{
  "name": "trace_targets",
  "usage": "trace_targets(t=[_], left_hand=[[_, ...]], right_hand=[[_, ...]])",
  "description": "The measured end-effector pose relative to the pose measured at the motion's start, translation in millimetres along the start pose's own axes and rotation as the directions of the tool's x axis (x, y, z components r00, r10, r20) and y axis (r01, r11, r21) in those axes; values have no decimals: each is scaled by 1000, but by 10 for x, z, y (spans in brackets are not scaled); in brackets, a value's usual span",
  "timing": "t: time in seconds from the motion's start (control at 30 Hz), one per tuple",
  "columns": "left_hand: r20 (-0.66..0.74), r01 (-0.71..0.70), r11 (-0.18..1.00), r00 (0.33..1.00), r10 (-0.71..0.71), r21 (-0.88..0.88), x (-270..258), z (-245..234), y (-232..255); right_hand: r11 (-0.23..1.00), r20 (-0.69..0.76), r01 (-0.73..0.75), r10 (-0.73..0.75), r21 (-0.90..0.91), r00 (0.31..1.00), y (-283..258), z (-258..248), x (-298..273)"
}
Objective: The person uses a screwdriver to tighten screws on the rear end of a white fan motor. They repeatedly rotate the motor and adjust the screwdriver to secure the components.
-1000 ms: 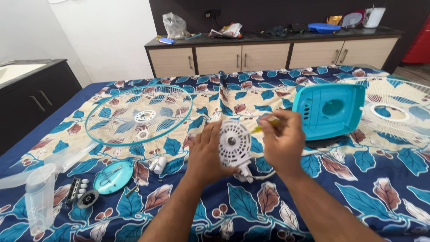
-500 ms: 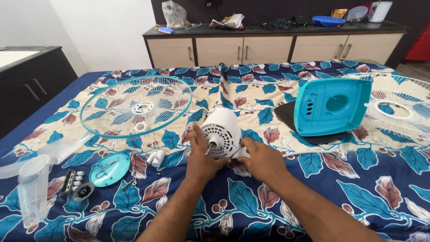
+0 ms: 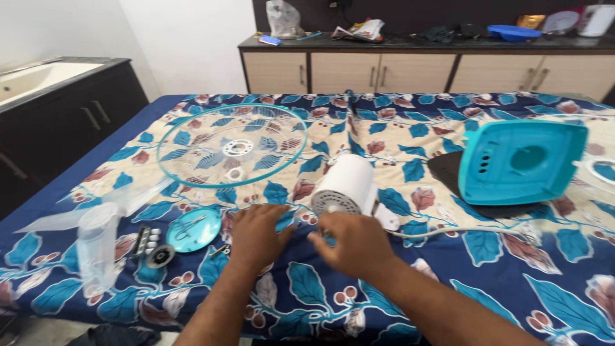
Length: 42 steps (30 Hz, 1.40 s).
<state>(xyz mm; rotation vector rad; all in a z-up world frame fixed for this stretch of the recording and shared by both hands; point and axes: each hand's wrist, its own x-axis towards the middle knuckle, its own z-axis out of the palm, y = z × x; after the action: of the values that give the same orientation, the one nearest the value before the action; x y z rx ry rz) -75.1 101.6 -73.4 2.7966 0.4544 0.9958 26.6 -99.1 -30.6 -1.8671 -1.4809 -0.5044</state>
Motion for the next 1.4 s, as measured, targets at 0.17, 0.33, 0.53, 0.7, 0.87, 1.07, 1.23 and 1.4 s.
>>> trace_targets(t=[0.17,0.33,0.53,0.7,0.87,1.07,1.23,1.4], left_hand=[[-138,327,944,938,-317,54,-240,-347,-583],[-130,405,913,909,-395,53,-499,-502,-903],[-217,303,947,937,-275,105,-740,-434,-738],[-178,313,947,939,-296,76,-716,-471,-711],[-194,306,949,938,-288,74,-709,-482,-683],[-193,305,948,939,-283,93,-715,-481,-667],[-169,318,945,938,-302,80,-704,-474,-667],[-253,264,964,933,-256,0,-721,-486,-671]], right_hand=[[992,331,126,-115,-10,936,-227,445,139],[994,384,106,-84,-36,919,-328,905,177],[986,381,-1,64,-164,923,-322,1253,368],[982,399,47,30,-183,917,-265,1424,403],[980,370,49,28,-195,929,-196,1529,359],[974,361,128,-52,-189,931,-167,1501,260],[986,323,120,-78,-111,943,-197,1398,217],[998,298,49,-58,35,953,-312,1226,244]])
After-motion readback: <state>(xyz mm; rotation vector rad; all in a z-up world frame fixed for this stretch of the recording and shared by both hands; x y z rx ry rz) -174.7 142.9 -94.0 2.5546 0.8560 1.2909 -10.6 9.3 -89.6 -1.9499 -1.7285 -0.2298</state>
